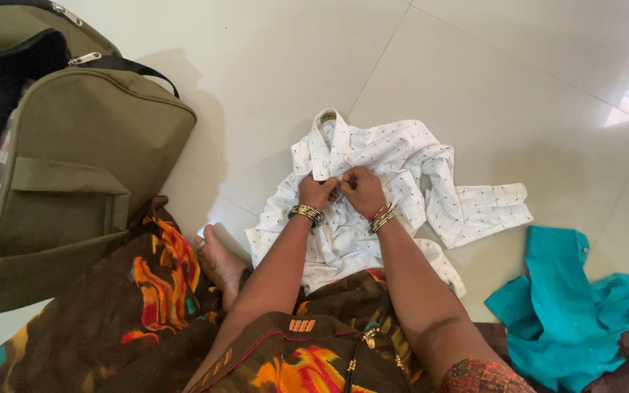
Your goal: The person sits on the floor and buttons a white patterned shirt that is laid out in front of them. They start from the collar and proceed to button the shirt down the front placket.
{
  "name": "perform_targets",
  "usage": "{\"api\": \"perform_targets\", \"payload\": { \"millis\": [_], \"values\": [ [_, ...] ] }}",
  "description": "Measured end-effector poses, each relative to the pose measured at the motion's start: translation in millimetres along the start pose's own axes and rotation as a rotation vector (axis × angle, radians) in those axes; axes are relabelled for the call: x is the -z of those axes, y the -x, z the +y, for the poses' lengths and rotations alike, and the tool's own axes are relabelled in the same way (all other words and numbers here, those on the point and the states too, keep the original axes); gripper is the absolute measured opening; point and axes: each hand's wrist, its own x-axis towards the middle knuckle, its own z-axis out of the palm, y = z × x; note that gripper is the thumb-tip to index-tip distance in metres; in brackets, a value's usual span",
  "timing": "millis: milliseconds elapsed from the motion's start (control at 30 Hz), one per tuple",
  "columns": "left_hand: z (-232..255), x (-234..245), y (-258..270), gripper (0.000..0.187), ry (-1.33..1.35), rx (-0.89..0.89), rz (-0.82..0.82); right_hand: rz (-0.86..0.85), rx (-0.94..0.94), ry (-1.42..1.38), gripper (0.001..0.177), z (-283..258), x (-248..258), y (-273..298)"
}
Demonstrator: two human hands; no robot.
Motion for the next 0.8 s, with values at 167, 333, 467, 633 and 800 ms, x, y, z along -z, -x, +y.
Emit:
{"api": "perform_targets", "payload": {
  "millis": [167,333,467,633,800],
  "values": [
    [0,-1,3,0.017,0.072,0.016,0.004,-0.027,0.024,0.066,0.015,-3,-1,2],
    [1,0,3,0.016,0.024,0.006,0.029,-0.042,0.031,0.039,0.015,-7,1,3],
    [-6,0,1,0.016,0.028,-0.006,0.009,-0.048,0.030,0.022,0.014,-3,1,2],
    [-4,1,4,0.014,0.085,0.003,-0.010,-0.070,-0.036,-0.008,0.013,-3,3,2],
    [9,5,12,0.018,0.084,0.010,-0.030,-0.042,0.039,0.020,0.013,-1,1,2]
  ]
}}
